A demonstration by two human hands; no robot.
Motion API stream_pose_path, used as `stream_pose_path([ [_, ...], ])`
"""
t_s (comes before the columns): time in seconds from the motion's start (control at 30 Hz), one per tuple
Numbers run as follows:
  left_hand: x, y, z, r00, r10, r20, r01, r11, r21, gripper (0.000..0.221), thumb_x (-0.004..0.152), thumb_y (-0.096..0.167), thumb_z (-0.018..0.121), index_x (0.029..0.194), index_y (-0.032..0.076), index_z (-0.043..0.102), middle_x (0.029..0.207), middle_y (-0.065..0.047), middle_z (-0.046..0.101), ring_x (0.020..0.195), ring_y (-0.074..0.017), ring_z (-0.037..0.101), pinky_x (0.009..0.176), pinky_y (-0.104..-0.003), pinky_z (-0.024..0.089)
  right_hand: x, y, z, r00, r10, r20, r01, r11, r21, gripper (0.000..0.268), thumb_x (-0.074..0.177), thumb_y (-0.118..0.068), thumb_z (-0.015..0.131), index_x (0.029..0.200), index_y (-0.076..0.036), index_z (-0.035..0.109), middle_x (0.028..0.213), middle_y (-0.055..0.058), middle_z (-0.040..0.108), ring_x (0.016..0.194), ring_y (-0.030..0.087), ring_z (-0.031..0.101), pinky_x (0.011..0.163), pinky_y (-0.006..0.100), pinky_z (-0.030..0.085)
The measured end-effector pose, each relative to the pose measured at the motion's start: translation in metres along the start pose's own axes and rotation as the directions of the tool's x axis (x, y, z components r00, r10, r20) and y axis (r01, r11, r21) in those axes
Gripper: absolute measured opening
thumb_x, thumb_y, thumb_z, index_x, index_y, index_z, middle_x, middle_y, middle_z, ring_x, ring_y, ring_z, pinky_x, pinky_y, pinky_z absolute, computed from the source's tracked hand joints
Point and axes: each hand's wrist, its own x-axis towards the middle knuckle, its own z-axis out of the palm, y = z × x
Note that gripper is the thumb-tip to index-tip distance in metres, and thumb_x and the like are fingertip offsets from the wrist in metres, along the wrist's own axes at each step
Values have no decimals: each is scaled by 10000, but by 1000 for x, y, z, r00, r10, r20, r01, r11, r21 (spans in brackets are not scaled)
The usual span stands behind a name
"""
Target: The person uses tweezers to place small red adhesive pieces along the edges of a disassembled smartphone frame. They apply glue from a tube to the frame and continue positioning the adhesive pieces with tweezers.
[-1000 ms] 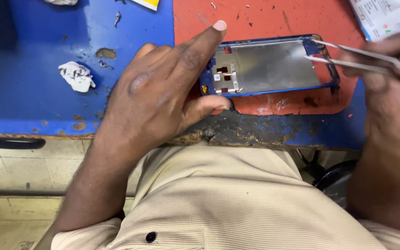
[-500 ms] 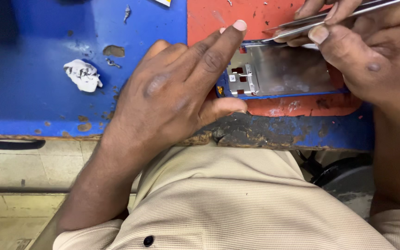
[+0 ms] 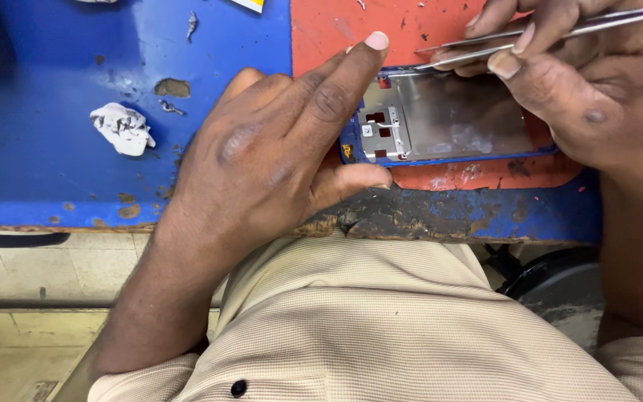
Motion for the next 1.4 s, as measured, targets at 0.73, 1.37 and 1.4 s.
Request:
stream_pose_path([
  [0.73,1,0,-2,1000,-3,5,3,1000,-20,816,1001,591,694,1527,45,391,1233,-75,688,854,-210,614,836,-370,445,-8,16,-17,993,-87,82,95,990,-105,125,1113,90,625,1068,-3,555,1236,209,651,1114,219,715,1003,315,629],
  [1.37,0,-1,-3,1000,2,9,-2,1000,-25,828,1006,591,698,1536,44,374,1284,-85,683,852,-214,609,832,-371,442,-7,14,-15,997,-54,51,60,989,-138,126,1005,139,600,993,16,575,1125,213,677,1115,244,723,969,312,623],
  [1.4,1,-1,-3,1000,3,12,-3,1000,-21,827,1008,591,698,1537,44,374,1282,-84,683,853,-215,609,819,-363,441,-7,13,-15,997,-53,52,60,988,-144,125,1000,141,596,982,19,575,1125,214,676,1111,239,723,968,308,621],
])
